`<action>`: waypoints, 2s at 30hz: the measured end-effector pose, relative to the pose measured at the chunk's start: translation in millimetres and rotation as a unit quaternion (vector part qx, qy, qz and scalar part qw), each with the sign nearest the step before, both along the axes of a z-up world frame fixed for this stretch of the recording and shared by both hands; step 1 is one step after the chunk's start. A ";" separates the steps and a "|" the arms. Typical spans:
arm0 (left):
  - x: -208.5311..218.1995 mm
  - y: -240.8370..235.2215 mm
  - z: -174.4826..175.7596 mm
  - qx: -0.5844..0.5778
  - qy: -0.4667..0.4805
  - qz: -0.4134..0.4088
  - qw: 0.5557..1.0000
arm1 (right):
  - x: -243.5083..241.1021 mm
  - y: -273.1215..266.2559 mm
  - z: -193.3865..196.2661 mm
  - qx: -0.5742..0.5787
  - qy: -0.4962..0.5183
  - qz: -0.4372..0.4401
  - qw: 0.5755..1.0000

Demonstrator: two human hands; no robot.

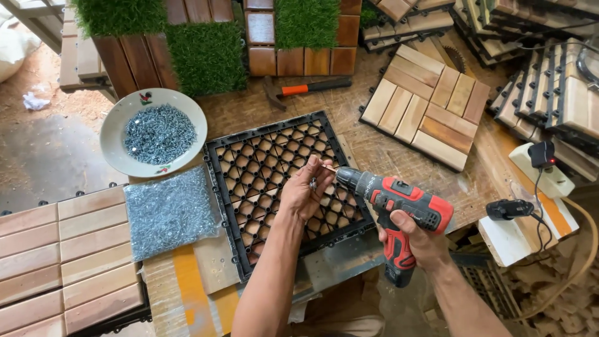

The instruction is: Assembling interlocking wooden floor tiles by placing wood slats into a plastic base and securing them with screws using a power drill.

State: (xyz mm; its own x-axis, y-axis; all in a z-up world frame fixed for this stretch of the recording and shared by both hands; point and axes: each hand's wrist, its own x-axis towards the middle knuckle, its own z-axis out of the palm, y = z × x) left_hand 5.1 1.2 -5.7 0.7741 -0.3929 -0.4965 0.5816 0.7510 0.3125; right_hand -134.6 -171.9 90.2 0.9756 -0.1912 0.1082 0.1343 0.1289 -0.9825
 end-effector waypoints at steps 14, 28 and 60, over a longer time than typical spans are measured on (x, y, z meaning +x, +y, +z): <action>12.7 -25.3 -31.4 -0.007 -0.002 0.010 1.000 | 13.6 -19.5 49.0 -0.269 -0.056 0.016 0.961; -4.7 -11.1 -22.7 -0.016 0.012 -0.020 1.000 | 14.0 -30.0 57.8 -0.329 -0.014 0.042 0.943; 1.6 27.3 -37.9 0.007 -0.105 0.087 0.991 | 78.0 21.7 140.3 -0.300 0.309 -0.024 0.902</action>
State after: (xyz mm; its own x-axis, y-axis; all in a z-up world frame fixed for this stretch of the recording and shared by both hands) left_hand 6.8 28.4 -43.6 0.9163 -0.2379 -0.3221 0.3644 0.8289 0.4244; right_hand -56.6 -150.1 230.5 0.8770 -0.3233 -0.3555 -0.4722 -0.4424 -0.7624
